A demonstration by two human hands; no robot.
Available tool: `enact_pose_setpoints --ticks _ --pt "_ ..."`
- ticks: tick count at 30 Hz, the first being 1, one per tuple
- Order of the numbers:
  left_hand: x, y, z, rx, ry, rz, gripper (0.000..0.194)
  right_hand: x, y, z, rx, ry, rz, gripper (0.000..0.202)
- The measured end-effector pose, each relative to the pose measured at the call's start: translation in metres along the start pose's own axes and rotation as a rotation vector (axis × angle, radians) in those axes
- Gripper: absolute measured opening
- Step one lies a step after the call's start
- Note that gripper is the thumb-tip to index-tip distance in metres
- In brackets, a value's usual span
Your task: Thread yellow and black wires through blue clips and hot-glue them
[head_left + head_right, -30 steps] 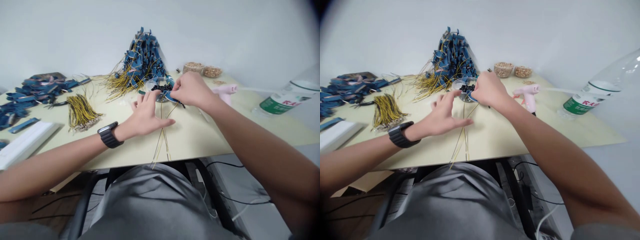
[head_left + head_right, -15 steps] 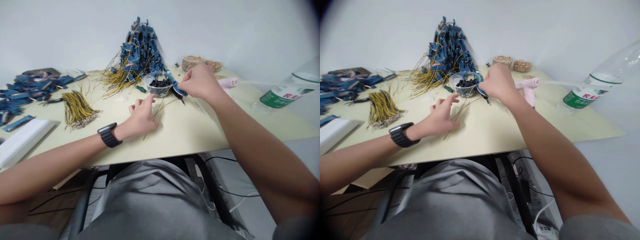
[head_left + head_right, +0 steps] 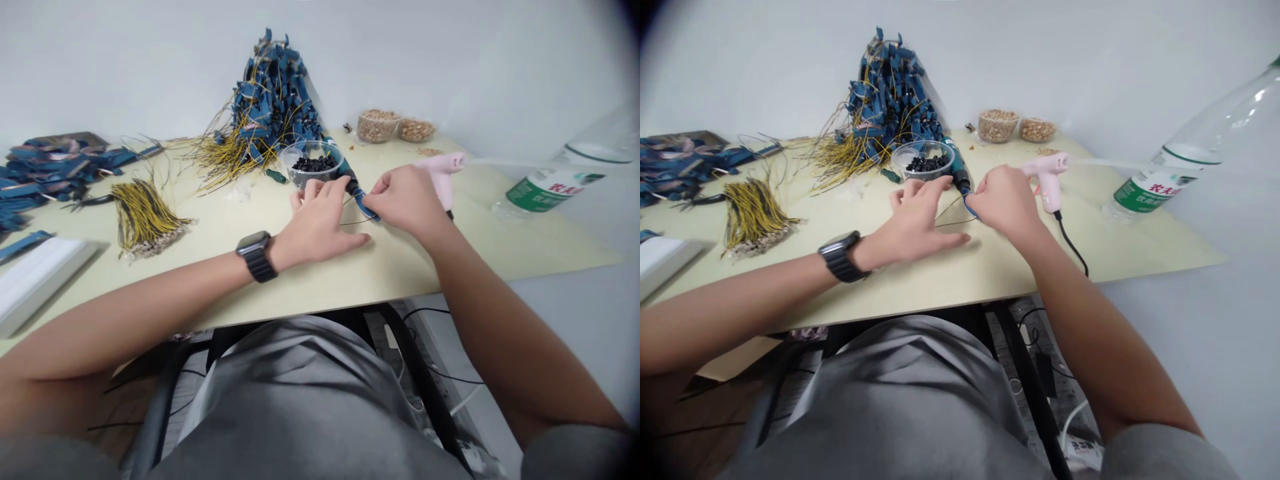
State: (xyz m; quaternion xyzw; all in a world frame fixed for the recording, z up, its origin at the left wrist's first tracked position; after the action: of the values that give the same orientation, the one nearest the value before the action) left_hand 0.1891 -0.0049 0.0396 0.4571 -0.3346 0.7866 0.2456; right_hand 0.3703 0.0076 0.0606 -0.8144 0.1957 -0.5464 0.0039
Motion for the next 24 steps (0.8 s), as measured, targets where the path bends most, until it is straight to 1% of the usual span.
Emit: enact_pose_setpoints --ticks 4,7,10,14,19,24 --pt "-0.016 -0.024 0.008 -0.011 -0.062 0.002 0.089 -0.002 0.012 0.015 -0.047 -0.014 0.008 0.033" --pt "-0.022 -0.032 0.016 -0.016 -0.087 0.007 0.076 -0.003 0.018 0.022 -0.061 -0.058 0.013 0.038" --pt "-0.025 -0.038 0.023 -0.028 -0.099 0.012 0.068 -0.001 0.021 0.028 -0.081 -0.077 0.011 0.038" --pt "-0.030 -0.047 0.028 -0.045 -0.099 0.006 0.062 0.003 0.022 0.033 -0.123 -0.079 -0.021 0.034" --pt "-0.034 -0.056 0.030 -0.053 -0.081 0.000 0.065 0.007 0.021 0.038 -0.160 -0.099 0.021 0.030" --pt "-0.036 -0.061 0.028 -0.074 -0.075 0.010 0.063 0.007 0.018 0.044 -0.147 -0.117 0.029 0.034"
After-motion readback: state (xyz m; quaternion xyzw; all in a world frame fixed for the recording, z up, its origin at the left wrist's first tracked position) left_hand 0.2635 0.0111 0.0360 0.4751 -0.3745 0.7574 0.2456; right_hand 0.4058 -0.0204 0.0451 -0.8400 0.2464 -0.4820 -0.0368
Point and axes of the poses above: each hand's wrist, its own y-axis away from the middle knuckle, its own x-axis out of the back of the hand, z = x × y, the point moved 7 cm from there along -y, towards the middle knuckle, and after that the axes turned 10 degrees about -x, right-handed, at the moved point
